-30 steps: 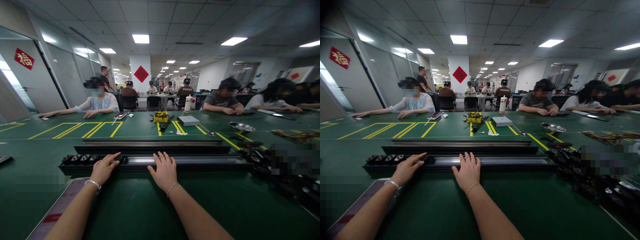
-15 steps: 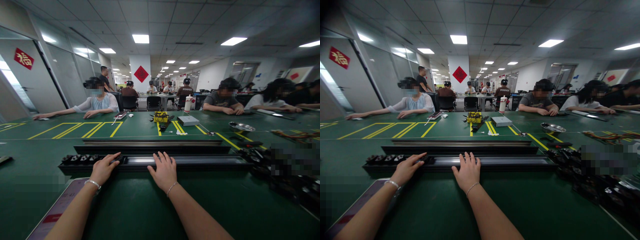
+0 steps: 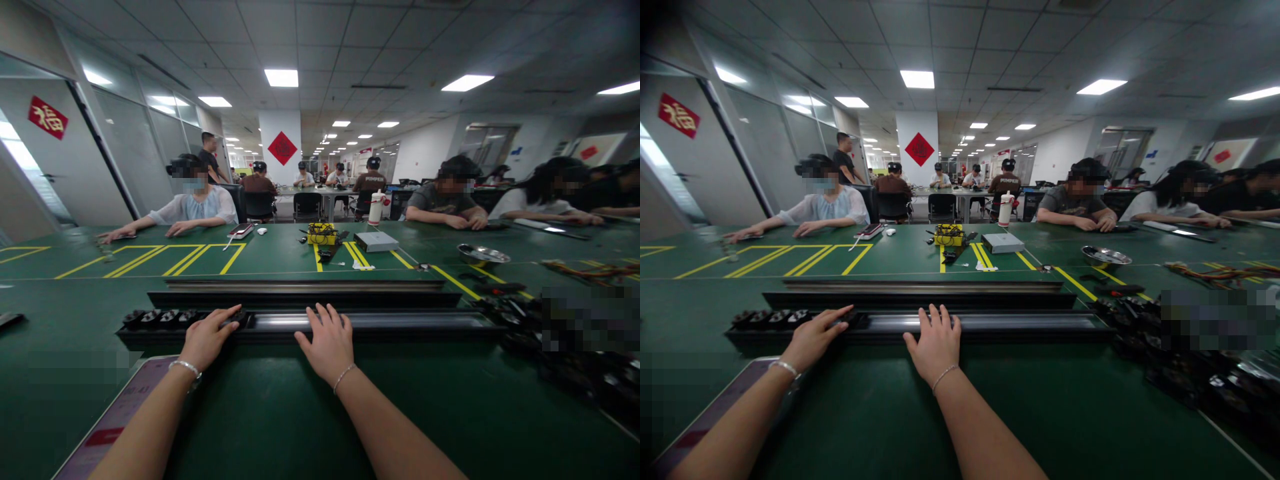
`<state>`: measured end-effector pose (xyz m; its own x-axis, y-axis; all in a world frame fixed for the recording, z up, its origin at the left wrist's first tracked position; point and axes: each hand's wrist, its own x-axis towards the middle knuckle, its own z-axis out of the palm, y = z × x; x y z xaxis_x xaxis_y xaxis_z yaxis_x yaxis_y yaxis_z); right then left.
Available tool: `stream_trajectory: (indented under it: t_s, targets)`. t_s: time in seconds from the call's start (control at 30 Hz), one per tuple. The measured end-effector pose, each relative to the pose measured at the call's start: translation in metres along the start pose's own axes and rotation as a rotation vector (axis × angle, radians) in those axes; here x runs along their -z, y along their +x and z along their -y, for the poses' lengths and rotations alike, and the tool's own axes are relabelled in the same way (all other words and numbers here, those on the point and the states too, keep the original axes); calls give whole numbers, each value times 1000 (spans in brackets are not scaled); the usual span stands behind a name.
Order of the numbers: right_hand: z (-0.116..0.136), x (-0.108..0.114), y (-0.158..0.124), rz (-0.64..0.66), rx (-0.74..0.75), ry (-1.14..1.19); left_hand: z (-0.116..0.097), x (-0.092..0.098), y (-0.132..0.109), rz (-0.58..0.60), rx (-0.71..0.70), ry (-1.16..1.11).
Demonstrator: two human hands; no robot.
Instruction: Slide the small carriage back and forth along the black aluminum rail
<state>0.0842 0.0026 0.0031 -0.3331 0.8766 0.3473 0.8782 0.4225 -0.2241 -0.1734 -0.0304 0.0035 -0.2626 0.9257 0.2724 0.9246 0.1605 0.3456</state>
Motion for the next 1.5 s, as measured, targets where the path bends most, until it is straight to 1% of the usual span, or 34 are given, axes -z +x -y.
stream_trajectory:
  t_s: [0.37, 0.47, 0.63, 0.73, 0.8, 0.9, 1.0, 1.17, 1.4, 1.5]
  targets:
    - [-1, -2, 0, -16, 6, 10, -3, 2, -1, 2, 8, 7]
    - [-1, -2, 0, -8, 7, 4, -1, 0, 0, -2, 4, 12]
    - [-2, -4, 0, -25, 15, 11, 7, -5, 2, -9, -85, -83]
    - [-2, -5, 0, -37, 15, 16, 9, -8, 1, -28, -64, -98]
    - [-2, -5, 0, -39, 15, 15, 9, -10, 0, -50, -50, -56]
    - [-2, -5, 1, -39, 18, 12, 8, -14, -1, -79, -65, 66]
    - [-2, -5, 1, -36, 16, 10, 6, -15, -3, -69, -101, 151]
    - [-2, -5, 0, -25, 14, 5, 2, -11, -6, -7, -125, 191]
    - [-4, -7, 1, -63, 26, 21, -2, -8, -8, 14, -114, 221]
    - [-3, -7, 0, -59, 24, 20, -3, -8, -8, 18, -109, 221]
